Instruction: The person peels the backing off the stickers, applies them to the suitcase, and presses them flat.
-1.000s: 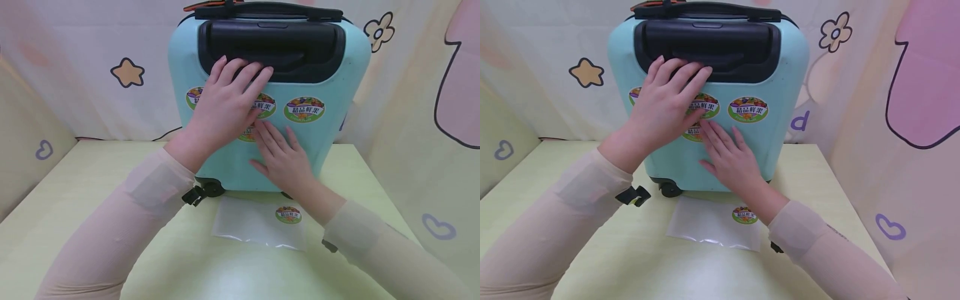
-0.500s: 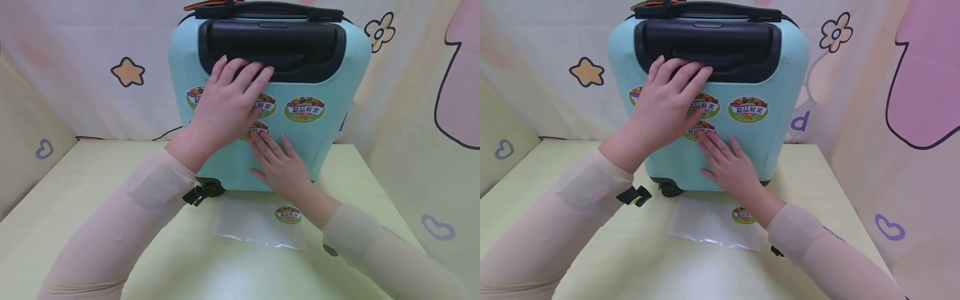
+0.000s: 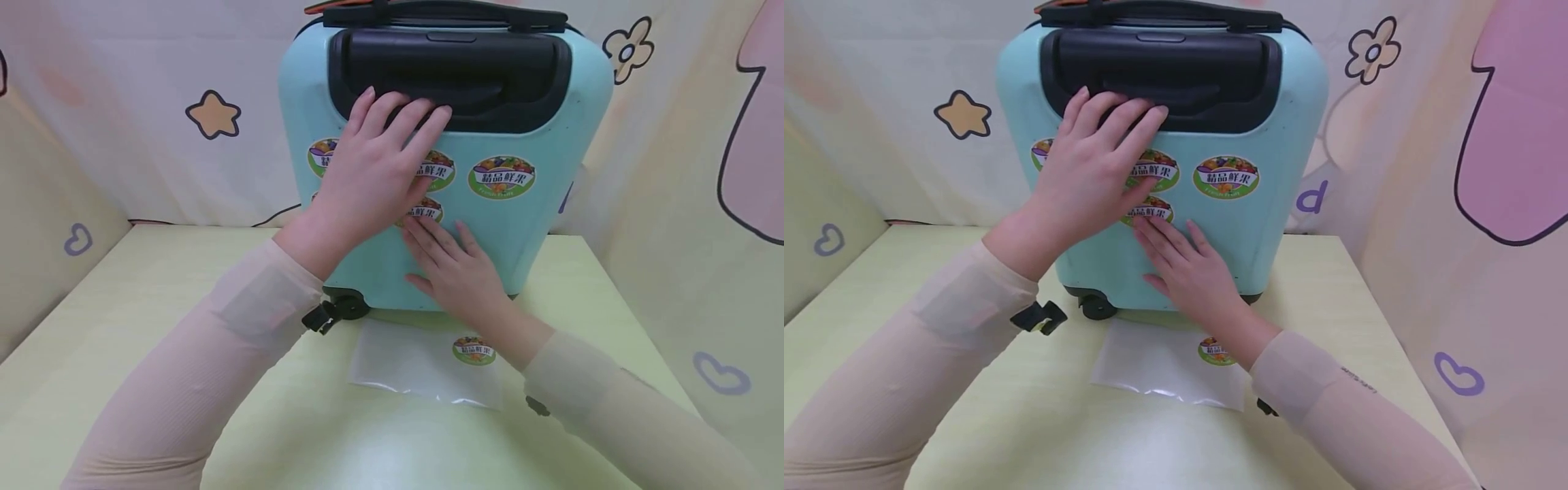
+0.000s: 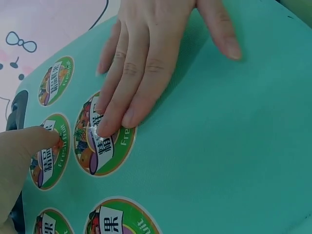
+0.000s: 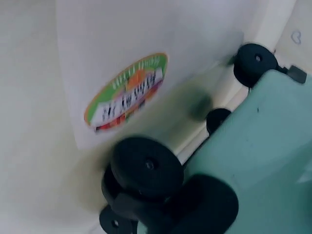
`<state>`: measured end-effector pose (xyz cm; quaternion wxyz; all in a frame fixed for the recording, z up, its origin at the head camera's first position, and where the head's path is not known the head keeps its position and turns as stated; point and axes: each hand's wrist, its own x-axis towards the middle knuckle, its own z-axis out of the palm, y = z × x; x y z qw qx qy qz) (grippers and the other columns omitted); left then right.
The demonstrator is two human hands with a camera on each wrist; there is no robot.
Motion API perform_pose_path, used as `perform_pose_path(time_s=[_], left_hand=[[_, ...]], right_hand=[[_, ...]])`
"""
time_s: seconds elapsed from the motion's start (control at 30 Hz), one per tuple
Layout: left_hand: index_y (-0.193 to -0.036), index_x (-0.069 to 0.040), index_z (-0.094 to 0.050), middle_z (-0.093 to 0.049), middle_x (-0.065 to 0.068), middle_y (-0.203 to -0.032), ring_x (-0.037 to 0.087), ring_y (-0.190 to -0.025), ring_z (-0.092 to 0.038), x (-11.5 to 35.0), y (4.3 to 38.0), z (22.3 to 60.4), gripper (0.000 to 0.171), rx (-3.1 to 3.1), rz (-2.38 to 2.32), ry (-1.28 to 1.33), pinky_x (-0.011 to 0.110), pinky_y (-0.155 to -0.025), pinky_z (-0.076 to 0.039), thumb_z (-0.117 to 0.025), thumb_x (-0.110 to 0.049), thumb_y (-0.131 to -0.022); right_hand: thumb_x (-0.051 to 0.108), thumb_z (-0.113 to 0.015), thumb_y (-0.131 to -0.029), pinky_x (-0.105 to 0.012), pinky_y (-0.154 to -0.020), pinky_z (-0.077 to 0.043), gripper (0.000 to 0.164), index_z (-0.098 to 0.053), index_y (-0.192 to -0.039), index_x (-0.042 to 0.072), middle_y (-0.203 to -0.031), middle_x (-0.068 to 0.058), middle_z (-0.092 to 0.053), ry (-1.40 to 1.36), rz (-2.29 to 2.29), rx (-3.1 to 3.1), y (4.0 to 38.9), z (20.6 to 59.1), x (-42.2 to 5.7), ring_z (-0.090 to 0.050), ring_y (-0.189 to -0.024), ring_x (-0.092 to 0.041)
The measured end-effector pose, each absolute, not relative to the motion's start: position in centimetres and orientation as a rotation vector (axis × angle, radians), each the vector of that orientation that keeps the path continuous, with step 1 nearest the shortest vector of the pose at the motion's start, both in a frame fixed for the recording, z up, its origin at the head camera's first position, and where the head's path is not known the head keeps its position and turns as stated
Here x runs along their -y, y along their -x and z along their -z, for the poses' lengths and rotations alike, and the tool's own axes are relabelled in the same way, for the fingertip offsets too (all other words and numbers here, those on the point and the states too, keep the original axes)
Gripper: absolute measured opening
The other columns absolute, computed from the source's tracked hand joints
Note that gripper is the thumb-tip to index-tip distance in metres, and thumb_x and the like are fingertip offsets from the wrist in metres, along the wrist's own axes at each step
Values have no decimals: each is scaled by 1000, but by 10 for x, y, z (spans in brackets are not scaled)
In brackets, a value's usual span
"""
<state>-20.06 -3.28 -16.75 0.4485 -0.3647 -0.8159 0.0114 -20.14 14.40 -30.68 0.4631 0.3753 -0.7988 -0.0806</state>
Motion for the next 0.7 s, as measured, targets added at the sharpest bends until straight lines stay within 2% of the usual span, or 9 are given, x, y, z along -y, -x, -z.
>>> perform_pose_path(time_s=[0.27,0.37,0.5,0.63,0.7], left_hand=[[-136,-7,-45,-49,13,-132,32,-123,-38,33,199,165,54,2038,-34,890,46,-111,-13,-58,-28,-89],[-136,-7,-45,-49,13,-133,32,-124,-37,33,199,165,54,2045,-21,883,45,-111,-13,-59,-28,-89],[-137,-8,-45,-44,13,-139,29,-132,-31,31,199,174,55,2032,63,912,45,-111,-11,-59,-30,-89],[-134,-9,-49,-34,15,-146,27,-138,-22,33,196,194,52,1974,190,1018,47,-111,-9,-63,-27,-87],[-131,-9,-52,-33,16,-146,27,-137,-24,35,193,205,50,1943,228,1074,50,-110,-12,-66,-24,-86]], right_hand=[[45,-27,-101,-53,-107,-20,61,-35,-142,2,-155,-2,-5,-874,182,1986,199,299,-159,-19,-139,-21],[45,-27,-101,-52,-107,-21,62,-34,-142,0,-154,-7,-15,-873,200,1990,198,297,-163,-23,-138,-24],[40,-28,-101,-51,-106,-25,58,-41,-138,-3,-146,-15,-35,-967,171,1980,188,300,-172,-31,-134,-27],[30,-30,-102,-46,-100,-36,49,-51,-129,-5,-136,-19,-47,-1149,127,1956,175,307,-184,-41,-128,-30],[25,-32,-101,-42,-93,-44,45,-55,-123,-6,-129,-19,-53,-1225,87,1940,170,310,-189,-51,-119,-29]])
